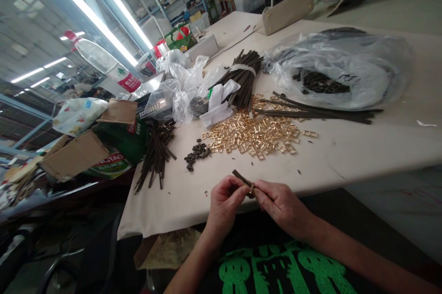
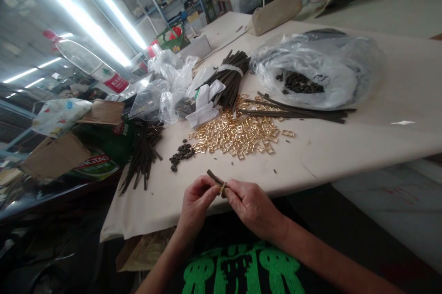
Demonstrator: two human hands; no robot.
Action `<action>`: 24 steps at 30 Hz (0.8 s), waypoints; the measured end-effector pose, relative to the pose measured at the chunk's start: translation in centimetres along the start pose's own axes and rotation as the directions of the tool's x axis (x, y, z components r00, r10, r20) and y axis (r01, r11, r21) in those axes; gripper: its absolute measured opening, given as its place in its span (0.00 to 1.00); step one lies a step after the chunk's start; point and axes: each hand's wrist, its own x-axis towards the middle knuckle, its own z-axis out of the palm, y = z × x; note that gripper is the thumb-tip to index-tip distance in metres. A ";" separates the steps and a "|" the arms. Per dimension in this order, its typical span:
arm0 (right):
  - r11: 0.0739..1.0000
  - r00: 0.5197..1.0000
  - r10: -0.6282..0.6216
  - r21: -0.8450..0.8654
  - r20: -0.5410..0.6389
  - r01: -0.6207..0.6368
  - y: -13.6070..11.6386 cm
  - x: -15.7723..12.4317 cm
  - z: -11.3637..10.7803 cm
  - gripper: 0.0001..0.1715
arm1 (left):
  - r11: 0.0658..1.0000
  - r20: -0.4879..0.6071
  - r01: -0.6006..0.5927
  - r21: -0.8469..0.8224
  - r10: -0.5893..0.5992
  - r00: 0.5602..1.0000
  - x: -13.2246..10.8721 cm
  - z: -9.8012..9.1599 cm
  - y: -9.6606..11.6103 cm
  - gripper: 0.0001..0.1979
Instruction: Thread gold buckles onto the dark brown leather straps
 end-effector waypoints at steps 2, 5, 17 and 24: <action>0.999 1.000 -0.002 0.041 0.006 0.001 -0.2 0.1 0.0 0.17 | 0.998 -0.049 -0.037 0.046 0.039 0.998 0.0 0.0 -0.2 0.07; 0.999 1.000 0.013 0.035 0.025 -0.014 -0.2 0.0 -0.1 0.15 | 0.991 -0.122 -0.076 0.111 0.089 0.988 0.1 -0.4 -0.5 0.07; 0.997 0.994 -0.068 0.023 -0.080 0.070 -0.3 0.1 0.6 0.14 | 0.992 -0.274 -0.048 -0.117 0.014 0.962 -0.1 1.0 -1.2 0.17; 0.997 0.992 -0.075 -0.017 -0.097 0.074 0.4 0.3 1.0 0.19 | 0.977 -0.289 -0.001 -0.215 -0.063 0.955 -0.1 1.1 -1.6 0.24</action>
